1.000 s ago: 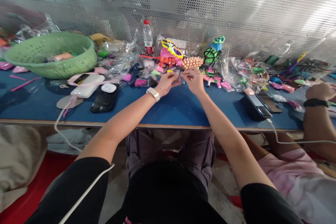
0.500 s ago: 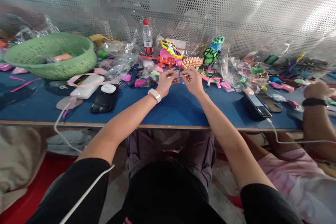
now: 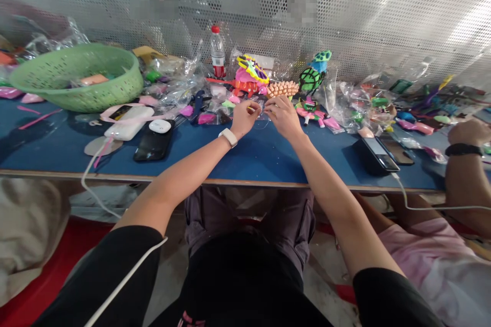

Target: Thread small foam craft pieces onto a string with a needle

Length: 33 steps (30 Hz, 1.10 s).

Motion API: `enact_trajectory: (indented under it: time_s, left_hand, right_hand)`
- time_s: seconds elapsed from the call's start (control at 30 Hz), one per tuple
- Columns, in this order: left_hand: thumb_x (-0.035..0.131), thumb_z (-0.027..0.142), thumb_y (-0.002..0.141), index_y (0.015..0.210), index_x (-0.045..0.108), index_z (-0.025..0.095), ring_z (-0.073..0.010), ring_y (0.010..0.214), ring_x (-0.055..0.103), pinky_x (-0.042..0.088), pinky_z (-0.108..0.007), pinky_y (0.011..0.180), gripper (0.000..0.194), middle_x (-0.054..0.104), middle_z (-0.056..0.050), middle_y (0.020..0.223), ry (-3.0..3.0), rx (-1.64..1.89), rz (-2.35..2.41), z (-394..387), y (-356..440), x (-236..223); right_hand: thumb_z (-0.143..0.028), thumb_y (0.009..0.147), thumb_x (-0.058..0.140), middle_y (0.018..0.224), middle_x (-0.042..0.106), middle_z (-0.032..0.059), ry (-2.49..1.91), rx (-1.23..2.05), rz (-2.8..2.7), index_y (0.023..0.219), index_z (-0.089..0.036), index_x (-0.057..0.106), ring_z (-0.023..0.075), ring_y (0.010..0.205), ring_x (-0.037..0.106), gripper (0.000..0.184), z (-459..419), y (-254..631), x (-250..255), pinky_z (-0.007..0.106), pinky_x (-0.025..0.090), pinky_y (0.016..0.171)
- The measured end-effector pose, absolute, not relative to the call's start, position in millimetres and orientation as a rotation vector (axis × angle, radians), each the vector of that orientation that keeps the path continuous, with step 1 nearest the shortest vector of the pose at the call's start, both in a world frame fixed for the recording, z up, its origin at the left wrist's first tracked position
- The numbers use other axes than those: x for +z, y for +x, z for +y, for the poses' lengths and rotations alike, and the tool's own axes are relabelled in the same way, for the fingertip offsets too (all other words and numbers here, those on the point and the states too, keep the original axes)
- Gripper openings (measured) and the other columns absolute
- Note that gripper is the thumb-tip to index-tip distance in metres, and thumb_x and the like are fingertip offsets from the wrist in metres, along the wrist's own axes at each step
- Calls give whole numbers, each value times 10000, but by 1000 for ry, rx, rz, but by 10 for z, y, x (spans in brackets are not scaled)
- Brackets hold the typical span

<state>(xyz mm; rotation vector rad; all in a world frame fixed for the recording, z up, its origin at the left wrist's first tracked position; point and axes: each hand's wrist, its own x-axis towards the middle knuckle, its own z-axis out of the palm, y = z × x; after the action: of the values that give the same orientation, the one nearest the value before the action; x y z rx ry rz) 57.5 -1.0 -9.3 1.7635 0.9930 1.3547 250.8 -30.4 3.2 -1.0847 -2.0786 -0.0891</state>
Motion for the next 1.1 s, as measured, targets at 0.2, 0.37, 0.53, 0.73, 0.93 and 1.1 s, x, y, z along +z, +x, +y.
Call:
enact_trajectory:
  time_s: [0.2,0.37,0.53,0.73,0.93,1.1]
  left_hand:
    - [815,289,1049,929,748,193,-179,763,741,618,-323,770,168,819,-83,1013,2100,1402,909,98,569,-220]
    - [776,205,1030,997,773,190,-178,726,714,616,-335,747,36,834,-77,976,2133,1395,823,128,586,-277]
    - [786,337,1051,963,772,208,-163,662,655,559,-314,663,157,820,-56,887,2107,1396,783,132,591,-265]
    - [771,322,1075,974,759,195,-153,732,673,547,-299,713,163,815,-59,946,2038,1362,726,130,627,-261]
    - [750,182,1045,951,722,189,-144,701,662,550,-303,724,99,799,-50,931,2064,1322,816,91,637,-273]
    - [791,224,1029,916,722,198,-165,711,673,559,-325,758,136,790,-33,878,2136,1326,842,25,622,-212]
  right_hand:
    - [-299,1138,682,1233,794,111,-1077,-180,-2119,999,-273,843,345,1273,654,214,-318,2531,76,586,553,1153]
    - [-352,1142,683,1152,779,103,-1049,-42,-2036,971,-263,827,313,1169,679,241,-300,2516,52,546,571,1109]
    - [-392,1125,702,1092,755,92,-1011,86,-1922,921,-237,799,273,1054,701,274,-285,2474,20,477,590,1019]
    - [-439,1079,757,1033,755,82,-1054,197,-1816,886,-228,793,239,942,686,288,-286,2447,21,447,595,969]
    - [-396,1076,724,962,782,63,-1088,288,-1722,916,-229,794,224,897,700,241,-257,2457,-20,404,589,906]
    - [-489,1040,768,988,802,72,-1102,364,-1696,898,-230,814,217,875,710,299,-225,2491,-42,394,592,867]
